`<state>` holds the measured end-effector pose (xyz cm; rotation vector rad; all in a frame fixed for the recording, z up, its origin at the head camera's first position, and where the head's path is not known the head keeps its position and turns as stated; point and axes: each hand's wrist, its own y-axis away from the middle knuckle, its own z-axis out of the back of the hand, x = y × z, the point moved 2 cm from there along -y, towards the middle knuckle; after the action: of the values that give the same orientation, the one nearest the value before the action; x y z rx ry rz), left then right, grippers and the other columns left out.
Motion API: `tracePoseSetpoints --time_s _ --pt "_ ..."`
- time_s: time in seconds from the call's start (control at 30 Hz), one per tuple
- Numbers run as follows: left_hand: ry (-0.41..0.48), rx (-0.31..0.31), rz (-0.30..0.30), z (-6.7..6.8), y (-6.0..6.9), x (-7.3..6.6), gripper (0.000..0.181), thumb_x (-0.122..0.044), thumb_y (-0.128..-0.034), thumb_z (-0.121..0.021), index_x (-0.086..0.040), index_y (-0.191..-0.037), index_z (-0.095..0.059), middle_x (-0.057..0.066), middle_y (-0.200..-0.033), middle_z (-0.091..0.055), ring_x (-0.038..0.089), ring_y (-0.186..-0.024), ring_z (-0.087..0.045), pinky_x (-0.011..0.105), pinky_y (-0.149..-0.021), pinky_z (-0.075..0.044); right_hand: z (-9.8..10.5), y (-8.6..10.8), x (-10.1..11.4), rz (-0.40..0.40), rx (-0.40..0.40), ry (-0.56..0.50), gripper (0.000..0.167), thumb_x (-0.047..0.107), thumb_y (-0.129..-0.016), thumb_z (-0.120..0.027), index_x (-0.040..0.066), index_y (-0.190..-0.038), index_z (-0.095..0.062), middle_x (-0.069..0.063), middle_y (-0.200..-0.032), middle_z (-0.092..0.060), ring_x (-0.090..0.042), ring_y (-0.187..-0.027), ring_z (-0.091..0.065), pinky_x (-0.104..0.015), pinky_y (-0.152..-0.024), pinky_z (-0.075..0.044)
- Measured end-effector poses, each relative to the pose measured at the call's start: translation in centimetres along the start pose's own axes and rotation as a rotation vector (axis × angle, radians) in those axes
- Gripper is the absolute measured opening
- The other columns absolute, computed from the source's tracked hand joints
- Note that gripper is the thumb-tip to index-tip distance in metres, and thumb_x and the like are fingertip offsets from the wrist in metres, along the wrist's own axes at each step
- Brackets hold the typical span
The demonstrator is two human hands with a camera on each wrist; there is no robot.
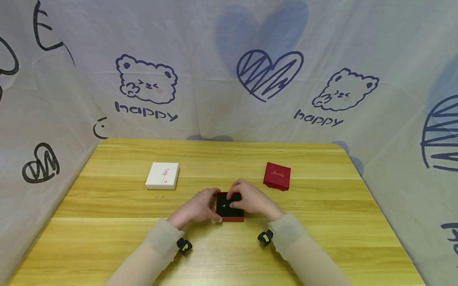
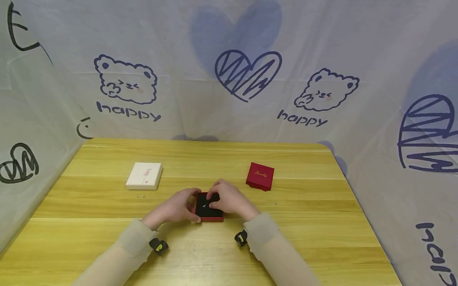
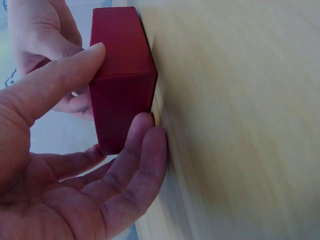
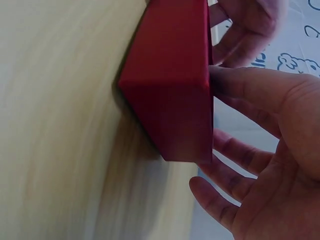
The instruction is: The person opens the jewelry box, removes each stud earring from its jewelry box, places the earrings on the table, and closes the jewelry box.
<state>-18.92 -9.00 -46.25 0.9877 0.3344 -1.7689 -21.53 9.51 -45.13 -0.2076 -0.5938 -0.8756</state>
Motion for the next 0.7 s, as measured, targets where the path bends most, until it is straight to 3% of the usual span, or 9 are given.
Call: tracePoseSetpoints --time_s 0.7 --pt "-0.003 0.008 0.003 -0.1 -0.2 0.3 0.088 -0.009 -0.0713 -0.089 0.007 -0.142 -0.04 0.017 -0.118 -0.055 0.013 -0.076 -0.06 0.03 -0.067 -0.051 -1.5 -0.9 0.3 0.008 0.041 0.026 0.011 0.014 -0.087 -0.076 0.013 -0.097 -0.074 -0.009 -0.115 -0.058 -0.026 -0.104 -0.055 -0.042 -0.095 -0.046"
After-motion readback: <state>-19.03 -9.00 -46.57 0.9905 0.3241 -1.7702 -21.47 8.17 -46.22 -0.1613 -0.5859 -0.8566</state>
